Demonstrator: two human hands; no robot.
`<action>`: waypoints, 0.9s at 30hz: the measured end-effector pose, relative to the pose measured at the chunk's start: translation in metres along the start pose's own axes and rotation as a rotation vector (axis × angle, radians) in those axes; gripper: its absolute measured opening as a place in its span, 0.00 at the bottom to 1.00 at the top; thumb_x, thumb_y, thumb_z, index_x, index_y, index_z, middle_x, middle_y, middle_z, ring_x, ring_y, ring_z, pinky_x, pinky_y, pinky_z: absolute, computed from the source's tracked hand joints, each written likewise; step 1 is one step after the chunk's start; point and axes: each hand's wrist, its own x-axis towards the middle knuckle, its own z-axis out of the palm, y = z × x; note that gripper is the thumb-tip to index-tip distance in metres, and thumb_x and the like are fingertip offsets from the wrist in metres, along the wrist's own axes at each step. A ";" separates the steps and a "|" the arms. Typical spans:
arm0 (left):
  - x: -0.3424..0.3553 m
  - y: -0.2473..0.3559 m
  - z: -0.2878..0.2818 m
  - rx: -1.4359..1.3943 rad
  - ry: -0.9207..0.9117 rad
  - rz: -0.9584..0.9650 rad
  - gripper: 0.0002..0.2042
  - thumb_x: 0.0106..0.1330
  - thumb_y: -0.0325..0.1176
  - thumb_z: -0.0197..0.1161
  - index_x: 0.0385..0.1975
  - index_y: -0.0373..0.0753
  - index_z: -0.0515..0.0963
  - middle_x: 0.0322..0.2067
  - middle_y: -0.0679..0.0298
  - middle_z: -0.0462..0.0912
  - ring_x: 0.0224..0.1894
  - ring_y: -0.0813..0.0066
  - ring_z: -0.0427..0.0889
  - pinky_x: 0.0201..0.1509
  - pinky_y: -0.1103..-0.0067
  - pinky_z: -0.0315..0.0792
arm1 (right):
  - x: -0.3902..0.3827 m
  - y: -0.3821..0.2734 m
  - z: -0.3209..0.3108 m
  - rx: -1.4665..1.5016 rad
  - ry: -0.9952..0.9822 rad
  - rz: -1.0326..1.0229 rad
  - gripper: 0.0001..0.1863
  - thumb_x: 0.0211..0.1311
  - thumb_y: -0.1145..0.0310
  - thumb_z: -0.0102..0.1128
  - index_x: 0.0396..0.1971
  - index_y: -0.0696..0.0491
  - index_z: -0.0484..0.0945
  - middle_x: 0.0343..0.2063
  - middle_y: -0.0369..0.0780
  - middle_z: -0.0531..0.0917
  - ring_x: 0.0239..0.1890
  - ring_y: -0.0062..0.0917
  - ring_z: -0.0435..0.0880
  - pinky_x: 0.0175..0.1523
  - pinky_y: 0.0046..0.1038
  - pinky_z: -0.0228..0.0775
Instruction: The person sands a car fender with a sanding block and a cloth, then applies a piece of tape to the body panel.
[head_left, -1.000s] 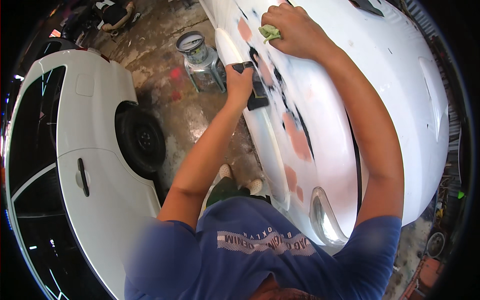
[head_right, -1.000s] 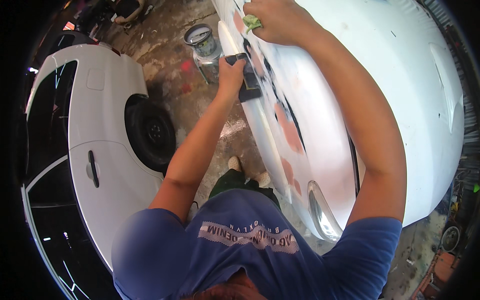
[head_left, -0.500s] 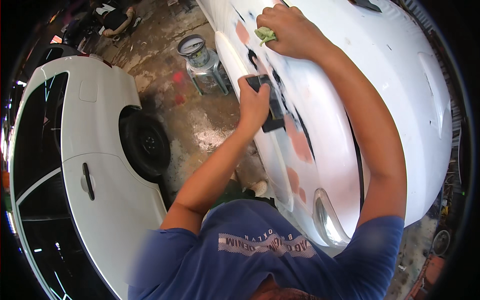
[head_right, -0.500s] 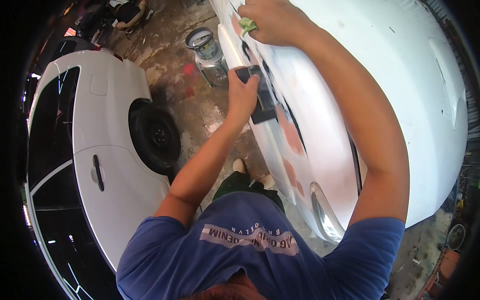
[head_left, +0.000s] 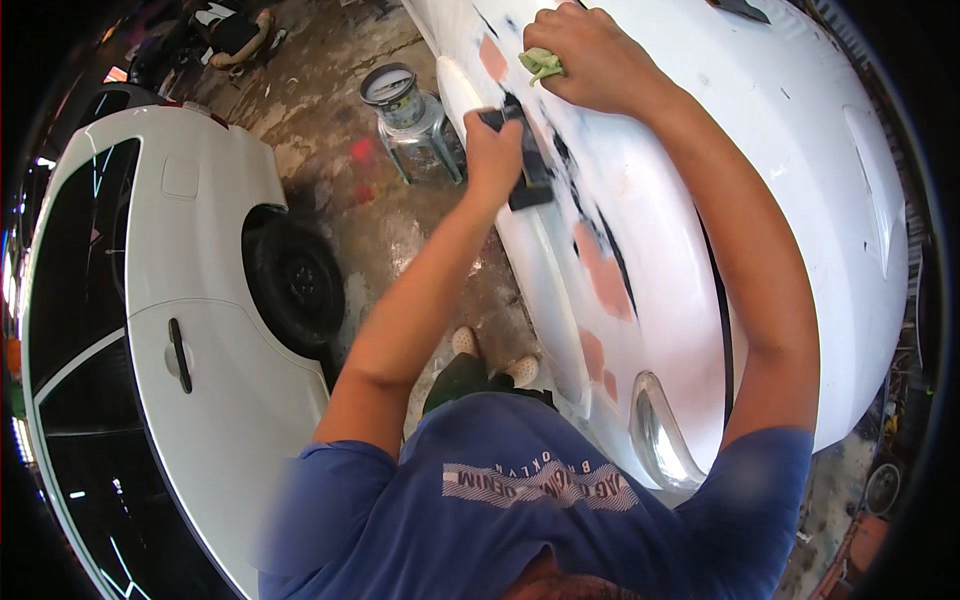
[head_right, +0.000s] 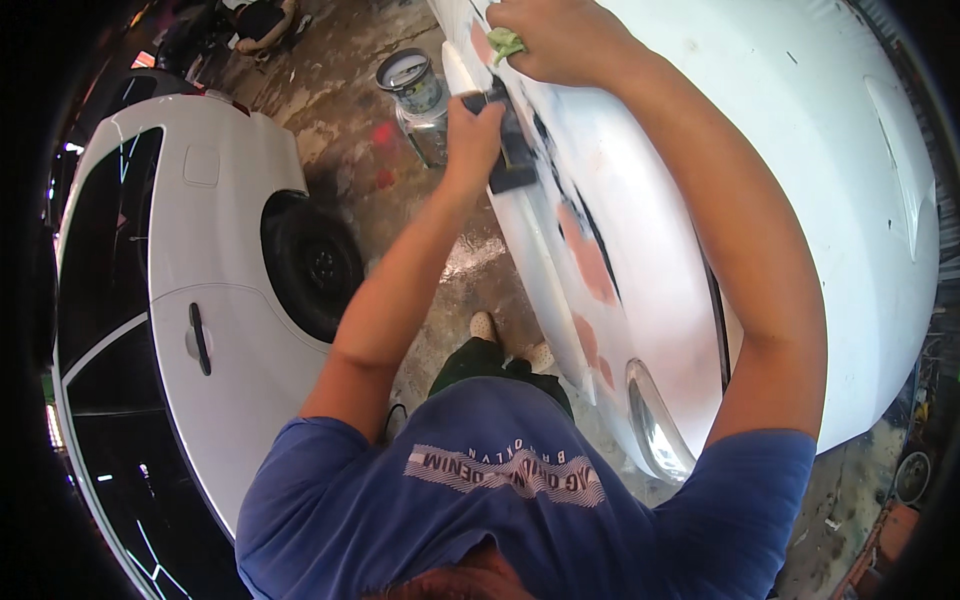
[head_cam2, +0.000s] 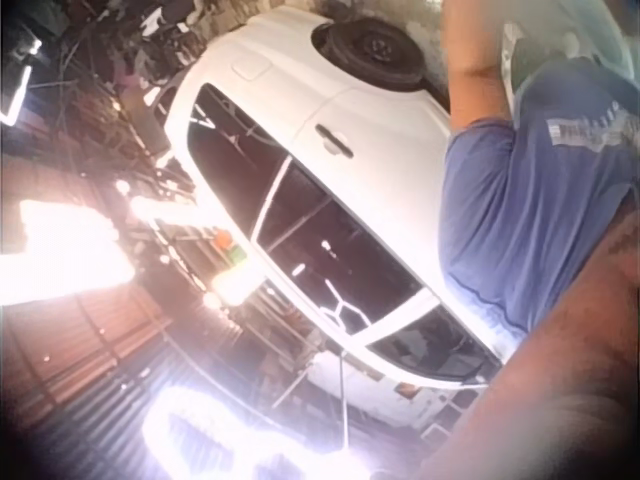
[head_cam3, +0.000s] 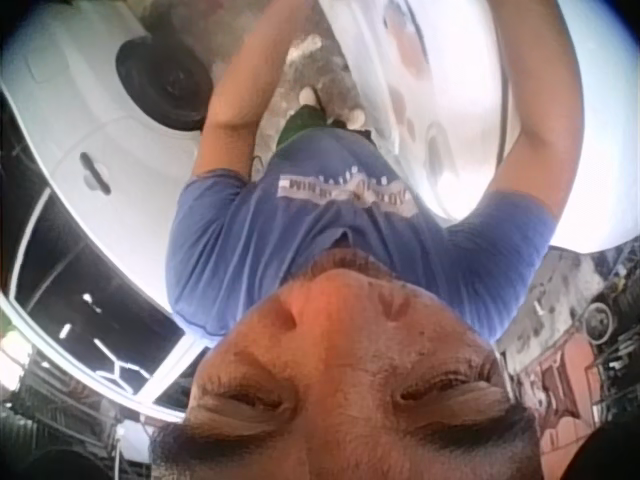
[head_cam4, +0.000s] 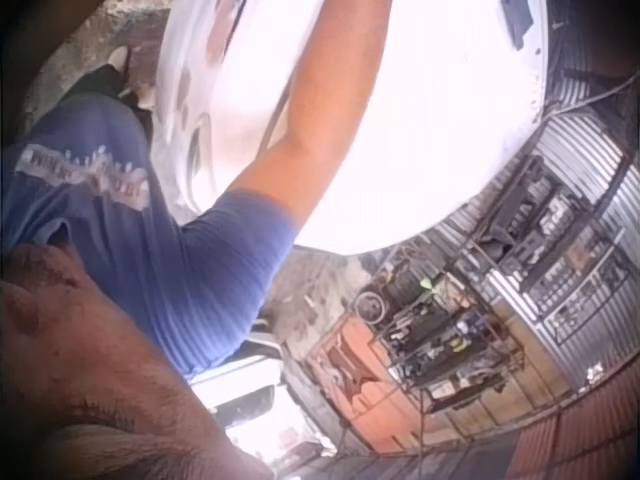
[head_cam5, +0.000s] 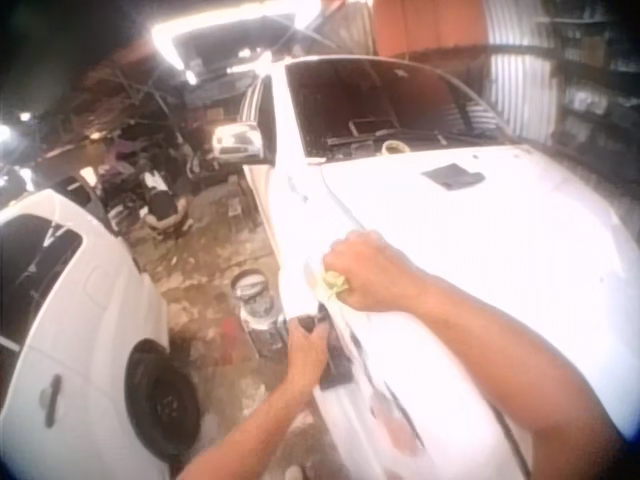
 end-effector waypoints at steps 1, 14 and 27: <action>0.000 0.001 -0.002 -0.001 0.001 0.003 0.21 0.63 0.33 0.60 0.50 0.27 0.64 0.39 0.45 0.79 0.39 0.57 0.83 0.45 0.68 0.77 | -0.003 0.003 0.003 -0.001 -0.002 0.002 0.09 0.50 0.71 0.65 0.33 0.51 0.78 0.35 0.41 0.79 0.46 0.38 0.77 0.51 0.42 0.66; -0.136 0.006 -0.071 -0.382 -0.495 -0.332 0.33 0.67 0.25 0.65 0.69 0.33 0.56 0.49 0.55 0.80 0.47 0.74 0.80 0.53 0.76 0.76 | -0.008 0.001 0.004 -0.099 -0.067 0.061 0.17 0.51 0.69 0.68 0.43 0.49 0.79 0.44 0.37 0.79 0.54 0.33 0.75 0.60 0.38 0.65; 0.022 -0.044 -0.271 -0.599 -0.633 -0.402 0.22 0.66 0.30 0.64 0.60 0.32 0.73 0.51 0.59 0.82 0.49 0.70 0.83 0.58 0.71 0.76 | 0.047 -0.089 0.093 0.137 0.334 0.313 0.15 0.51 0.66 0.69 0.40 0.48 0.80 0.39 0.38 0.82 0.43 0.39 0.80 0.50 0.39 0.71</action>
